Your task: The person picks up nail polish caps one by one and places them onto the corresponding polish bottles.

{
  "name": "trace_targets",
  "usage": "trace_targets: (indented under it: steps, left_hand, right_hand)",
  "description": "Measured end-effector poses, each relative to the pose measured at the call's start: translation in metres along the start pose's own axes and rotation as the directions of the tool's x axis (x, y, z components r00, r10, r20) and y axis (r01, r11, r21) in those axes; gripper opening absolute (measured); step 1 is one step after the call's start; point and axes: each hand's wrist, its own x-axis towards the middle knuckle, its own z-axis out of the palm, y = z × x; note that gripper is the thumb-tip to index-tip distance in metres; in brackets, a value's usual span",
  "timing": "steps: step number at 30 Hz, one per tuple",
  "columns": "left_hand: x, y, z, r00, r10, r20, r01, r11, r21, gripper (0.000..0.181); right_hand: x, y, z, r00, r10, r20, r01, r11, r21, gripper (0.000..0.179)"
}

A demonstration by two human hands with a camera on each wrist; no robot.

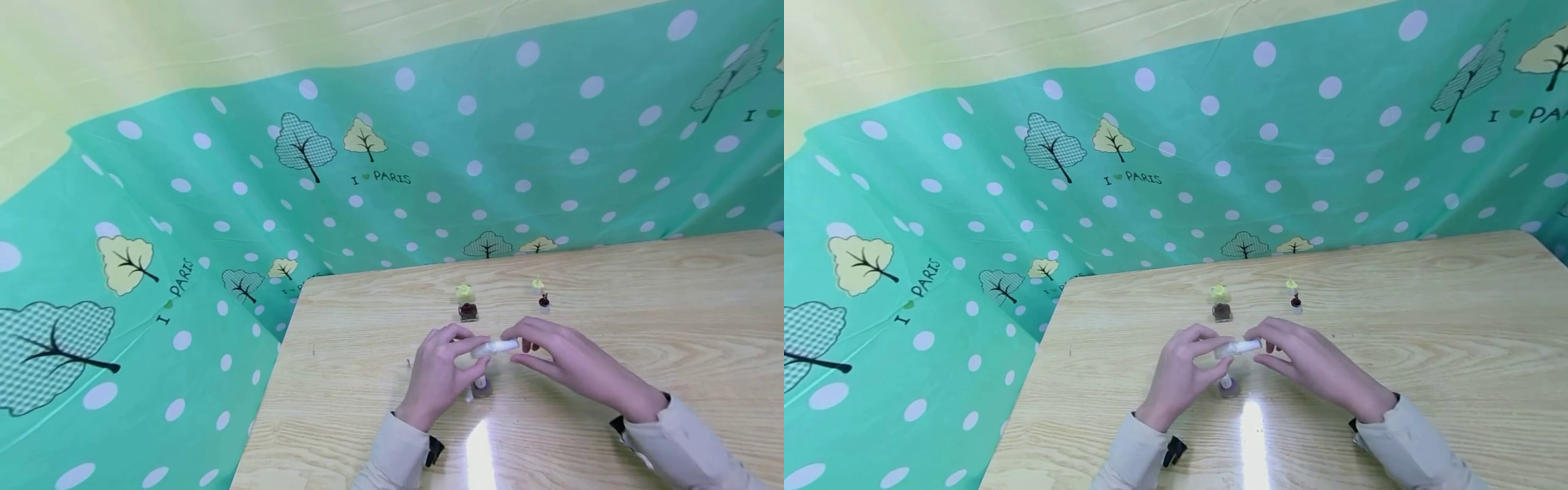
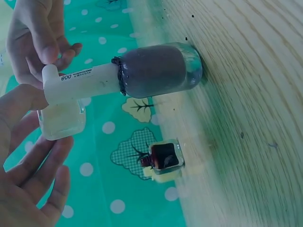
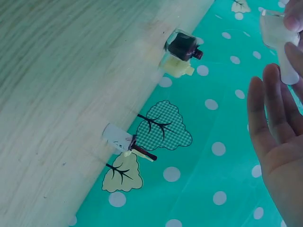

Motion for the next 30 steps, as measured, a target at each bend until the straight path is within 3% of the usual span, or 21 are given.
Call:
trace_targets:
  steps: [4, 9, 18, 25, 30]
  left_hand:
    - [0.0, 0.0, 0.001, 1.0, 0.0, 0.007, 0.0, 1.0, -0.019, 0.025]
    - [-0.002, 0.0, 0.002, 1.0, 0.008, 0.005, -0.008, 1.0, -0.026, 0.024]
    - [-0.003, 0.0, 0.002, 0.999, 0.033, -0.023, -0.034, 0.999, -0.036, 0.025]
    - [-0.003, 0.001, 0.002, 1.0, 0.003, 0.004, -0.003, 0.997, -0.081, 0.023]
    - [-0.002, 0.001, 0.001, 1.0, 0.011, -0.011, -0.012, 0.998, -0.058, 0.022]
  right_hand:
    - [-0.001, 0.002, 0.0, 0.997, -0.054, -0.048, 0.054, 0.998, -0.013, 0.027]
    - [-0.001, 0.002, 0.002, 0.996, -0.062, -0.066, 0.06, 0.998, -0.037, 0.023]
    - [0.003, 0.0, 0.007, 0.999, 0.023, -0.03, -0.024, 0.999, -0.048, 0.009]
    - [0.007, -0.003, 0.01, 0.997, 0.072, -0.025, -0.074, 0.995, -0.07, 0.015]
    - [0.008, -0.004, 0.012, 0.995, 0.095, -0.036, -0.097, 0.993, -0.064, 0.017]
